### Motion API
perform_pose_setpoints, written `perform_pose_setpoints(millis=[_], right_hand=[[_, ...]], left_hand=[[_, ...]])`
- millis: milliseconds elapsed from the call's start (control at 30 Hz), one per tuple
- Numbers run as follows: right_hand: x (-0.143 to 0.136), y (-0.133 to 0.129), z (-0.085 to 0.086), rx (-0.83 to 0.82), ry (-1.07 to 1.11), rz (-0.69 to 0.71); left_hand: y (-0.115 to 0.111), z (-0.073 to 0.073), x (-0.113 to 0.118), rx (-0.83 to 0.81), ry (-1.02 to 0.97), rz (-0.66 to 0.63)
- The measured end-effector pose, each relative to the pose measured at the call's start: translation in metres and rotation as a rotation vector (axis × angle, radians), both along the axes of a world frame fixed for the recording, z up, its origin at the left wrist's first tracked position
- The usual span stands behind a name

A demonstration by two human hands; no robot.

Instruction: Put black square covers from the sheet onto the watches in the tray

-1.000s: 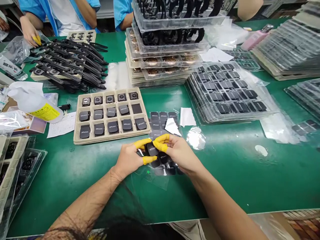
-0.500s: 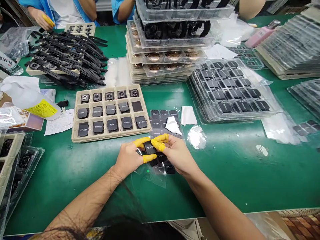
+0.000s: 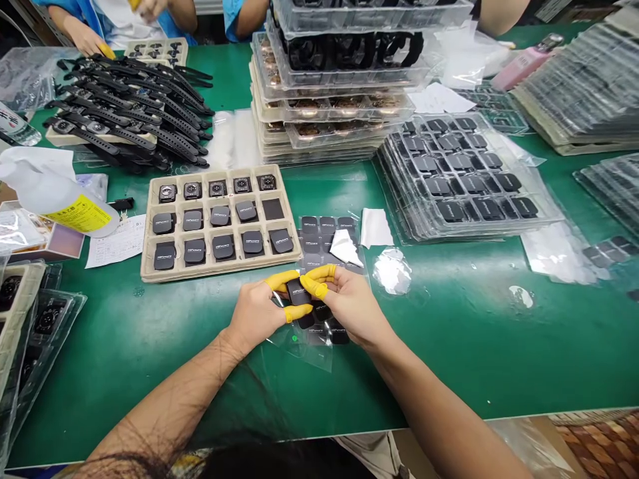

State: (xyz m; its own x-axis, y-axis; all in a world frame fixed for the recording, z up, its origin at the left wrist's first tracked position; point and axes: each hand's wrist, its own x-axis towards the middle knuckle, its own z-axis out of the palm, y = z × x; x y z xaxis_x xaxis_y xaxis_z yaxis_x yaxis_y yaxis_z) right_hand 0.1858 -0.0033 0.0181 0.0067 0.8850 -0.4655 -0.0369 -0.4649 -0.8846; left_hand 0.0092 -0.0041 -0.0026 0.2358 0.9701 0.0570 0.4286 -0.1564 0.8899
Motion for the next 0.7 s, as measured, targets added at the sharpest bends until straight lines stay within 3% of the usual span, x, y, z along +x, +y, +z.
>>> perform_pose_setpoints(millis=[433, 567, 700], right_hand=[[0.002, -0.001, 0.005, 0.042, -0.091, 0.048], [0.001, -0.002, 0.009, 0.069, -0.092, 0.145], [-0.001, -0.003, 0.007, 0.158, -0.163, 0.14]], left_hand=[[-0.001, 0.0, 0.001, -0.002, -0.011, 0.022], [0.0, -0.001, 0.0, -0.06, -0.096, -0.016], [0.004, 0.004, -0.001, -0.153, -0.116, -0.063]])
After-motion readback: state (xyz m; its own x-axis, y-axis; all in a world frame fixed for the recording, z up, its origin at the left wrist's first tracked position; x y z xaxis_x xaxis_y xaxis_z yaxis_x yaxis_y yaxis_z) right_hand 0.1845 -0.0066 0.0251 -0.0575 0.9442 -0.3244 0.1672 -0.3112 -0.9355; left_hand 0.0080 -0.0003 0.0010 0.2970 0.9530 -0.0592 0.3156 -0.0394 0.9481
